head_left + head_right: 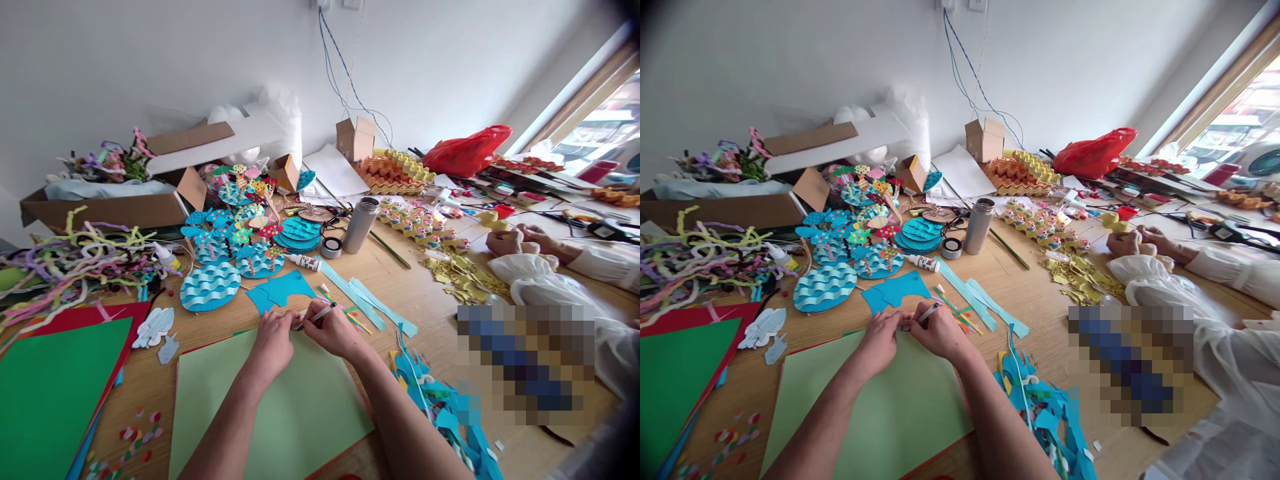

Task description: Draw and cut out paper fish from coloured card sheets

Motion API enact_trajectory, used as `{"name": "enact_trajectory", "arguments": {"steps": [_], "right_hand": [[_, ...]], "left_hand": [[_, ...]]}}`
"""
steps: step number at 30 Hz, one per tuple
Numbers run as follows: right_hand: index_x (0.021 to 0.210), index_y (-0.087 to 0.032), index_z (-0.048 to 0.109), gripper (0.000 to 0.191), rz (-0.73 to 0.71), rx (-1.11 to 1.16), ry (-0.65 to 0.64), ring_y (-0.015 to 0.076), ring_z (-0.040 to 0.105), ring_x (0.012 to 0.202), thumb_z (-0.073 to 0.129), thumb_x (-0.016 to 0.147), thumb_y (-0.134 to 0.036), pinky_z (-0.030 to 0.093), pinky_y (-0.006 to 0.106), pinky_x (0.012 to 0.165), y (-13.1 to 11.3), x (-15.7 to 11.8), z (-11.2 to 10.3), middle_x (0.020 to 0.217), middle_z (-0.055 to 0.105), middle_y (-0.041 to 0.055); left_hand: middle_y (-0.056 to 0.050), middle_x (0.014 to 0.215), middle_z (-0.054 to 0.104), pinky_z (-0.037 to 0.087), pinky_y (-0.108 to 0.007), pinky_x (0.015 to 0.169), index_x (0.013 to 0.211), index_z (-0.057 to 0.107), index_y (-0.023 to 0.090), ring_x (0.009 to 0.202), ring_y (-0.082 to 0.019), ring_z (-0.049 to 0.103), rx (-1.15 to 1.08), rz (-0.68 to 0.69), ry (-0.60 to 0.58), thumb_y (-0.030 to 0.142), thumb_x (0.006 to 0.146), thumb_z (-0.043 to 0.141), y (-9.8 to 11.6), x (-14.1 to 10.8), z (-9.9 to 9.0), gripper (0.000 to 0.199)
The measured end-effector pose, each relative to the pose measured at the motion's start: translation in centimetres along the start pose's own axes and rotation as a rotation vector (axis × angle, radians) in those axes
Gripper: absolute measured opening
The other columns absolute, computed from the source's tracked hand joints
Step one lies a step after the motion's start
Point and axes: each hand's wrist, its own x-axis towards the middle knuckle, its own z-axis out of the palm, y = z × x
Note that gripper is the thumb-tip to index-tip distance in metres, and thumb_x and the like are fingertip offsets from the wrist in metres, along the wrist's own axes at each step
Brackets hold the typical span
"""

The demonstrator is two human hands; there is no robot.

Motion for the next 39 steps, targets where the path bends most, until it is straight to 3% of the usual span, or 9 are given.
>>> {"name": "enact_trajectory", "arguments": {"steps": [39], "right_hand": [[0.063,-0.020,0.049,0.013,0.022,-0.039,-0.002,0.0106,0.050,0.054,0.056,0.072,-0.017,0.034,0.021,0.050,-0.31,-0.03,-0.08,0.059,0.054,-0.0028]], "left_hand": [[-0.005,0.109,0.067,0.022,-0.040,0.107,0.112,0.058,0.021,0.111,-0.019,0.051,0.000,0.008,0.004,-0.010,0.066,0.037,0.06,-0.08,-0.08,0.059]]}}
